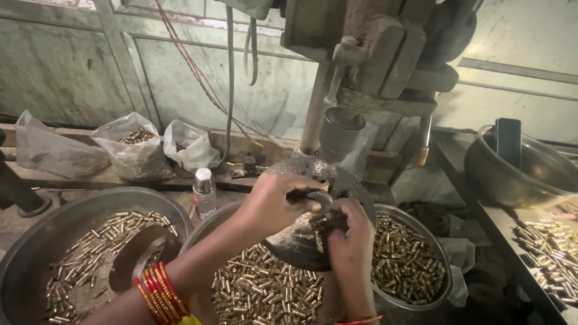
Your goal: The recorder is placing small cylindrical metal components into a rotating fixture on a manual press machine for assembly or processing.
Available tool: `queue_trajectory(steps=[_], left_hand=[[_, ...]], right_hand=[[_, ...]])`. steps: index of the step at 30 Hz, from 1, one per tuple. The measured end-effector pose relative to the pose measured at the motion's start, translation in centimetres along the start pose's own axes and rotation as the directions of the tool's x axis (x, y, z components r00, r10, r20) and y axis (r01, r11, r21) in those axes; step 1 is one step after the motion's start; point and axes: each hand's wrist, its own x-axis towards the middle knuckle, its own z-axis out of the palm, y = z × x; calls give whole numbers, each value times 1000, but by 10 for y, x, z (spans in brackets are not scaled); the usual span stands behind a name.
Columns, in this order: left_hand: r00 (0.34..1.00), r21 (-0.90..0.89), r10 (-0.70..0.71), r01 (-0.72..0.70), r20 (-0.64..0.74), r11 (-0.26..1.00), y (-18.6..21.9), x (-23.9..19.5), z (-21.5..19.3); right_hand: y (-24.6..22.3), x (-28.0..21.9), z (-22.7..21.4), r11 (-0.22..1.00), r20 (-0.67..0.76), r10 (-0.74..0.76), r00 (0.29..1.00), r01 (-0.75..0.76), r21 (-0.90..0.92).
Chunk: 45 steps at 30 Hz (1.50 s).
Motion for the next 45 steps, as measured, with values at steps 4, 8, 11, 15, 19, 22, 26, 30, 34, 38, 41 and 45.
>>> queue_trajectory(steps=[4,8,11,15,19,22,26,30,34,38,41,45], left_hand=[[999,31,38,-38,10,999,-7,1,0],[998,58,55,-54,-19,997,-7,1,3],[1000,71,10,-9,-14,997,1,-4,10],[996,84,-1,9,-90,996,7,2,17],[974,190,-228,223,0,956,20,8,11],[988,197,-131,144,-78,970,4,11,8],[999,115,-54,55,-6,992,-21,16,11],[999,66,-47,48,-18,997,-31,20,14],[968,98,-248,244,31,965,-9,23,9],[955,-44,-293,295,55,954,-2,21,3],[966,3,-258,258,17,966,-12,21,10],[991,6,-127,127,-47,992,-23,19,14]], right_hand=[[4,1,1,983,39,172,984,-174,53],[3,0,0,997,-8,80,997,-80,7],[-9,2,-1,997,-11,72,997,-72,-20],[-10,5,1,998,-58,46,997,-48,-46],[3,0,5,987,-119,-94,988,77,-139],[-2,-4,5,975,-259,182,949,-209,-80],[-3,22,-19,979,-406,-144,902,71,-191],[-7,93,-63,967,-242,-248,938,228,-109],[72,161,-68,988,-114,-46,992,29,-151],[134,198,-47,985,-123,-143,982,128,-116],[125,202,-42,927,-155,-375,914,369,-64],[117,212,-30,954,-194,-296,935,300,-12]])
